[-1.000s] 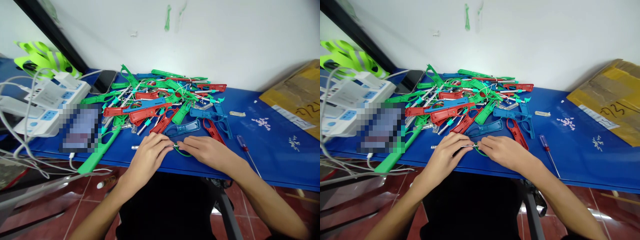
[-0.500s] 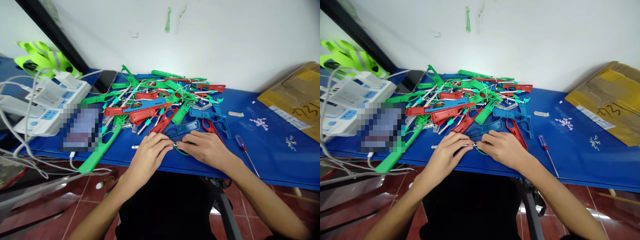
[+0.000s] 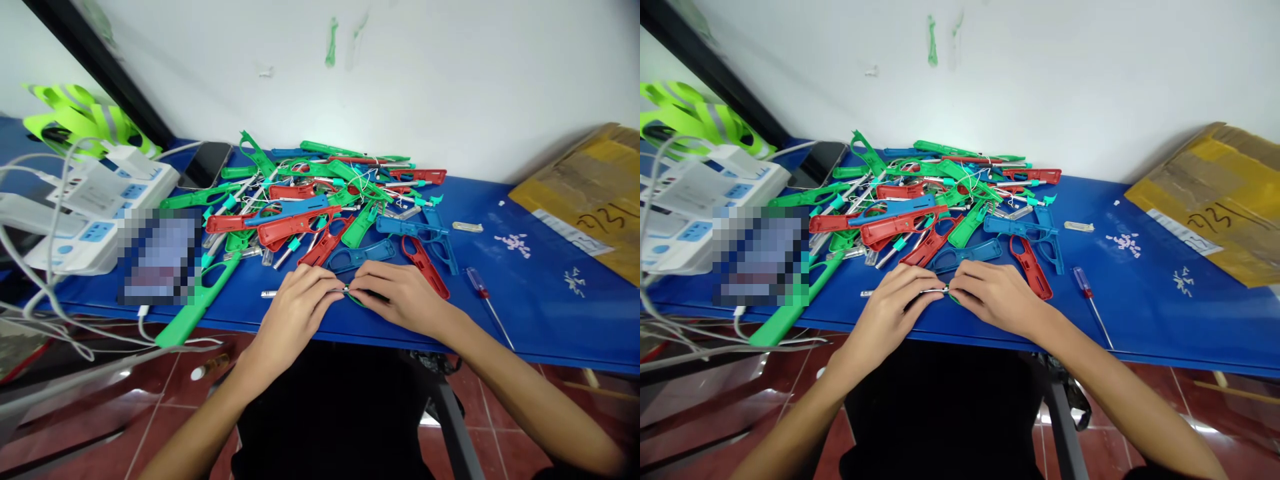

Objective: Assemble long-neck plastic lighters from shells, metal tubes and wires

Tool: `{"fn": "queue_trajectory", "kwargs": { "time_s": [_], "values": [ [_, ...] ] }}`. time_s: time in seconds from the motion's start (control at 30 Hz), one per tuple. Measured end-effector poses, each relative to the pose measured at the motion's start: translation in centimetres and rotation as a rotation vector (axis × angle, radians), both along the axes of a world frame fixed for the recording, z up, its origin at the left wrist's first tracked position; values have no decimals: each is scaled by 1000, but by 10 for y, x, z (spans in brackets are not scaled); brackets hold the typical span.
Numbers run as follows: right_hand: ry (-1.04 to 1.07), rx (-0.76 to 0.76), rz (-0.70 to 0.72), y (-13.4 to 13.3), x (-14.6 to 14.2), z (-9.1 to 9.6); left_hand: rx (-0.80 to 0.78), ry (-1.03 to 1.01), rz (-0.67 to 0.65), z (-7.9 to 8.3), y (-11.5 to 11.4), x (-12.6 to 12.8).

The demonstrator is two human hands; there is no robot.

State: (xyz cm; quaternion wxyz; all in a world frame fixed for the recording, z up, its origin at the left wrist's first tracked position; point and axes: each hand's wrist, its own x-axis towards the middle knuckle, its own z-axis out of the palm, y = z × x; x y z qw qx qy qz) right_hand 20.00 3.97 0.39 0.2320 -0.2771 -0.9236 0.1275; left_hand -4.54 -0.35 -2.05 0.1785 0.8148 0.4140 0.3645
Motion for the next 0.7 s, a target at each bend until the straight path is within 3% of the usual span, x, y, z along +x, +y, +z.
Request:
{"fn": "queue_trajectory", "kwargs": {
  "time_s": [0.27,0.7],
  "values": [
    [95,-39,-14,-1,-4,0,38,-83,31,0,-2,0],
    [73,91,37,1,-6,1,66,-147,13,-1,-3,-2]
  ]
}}
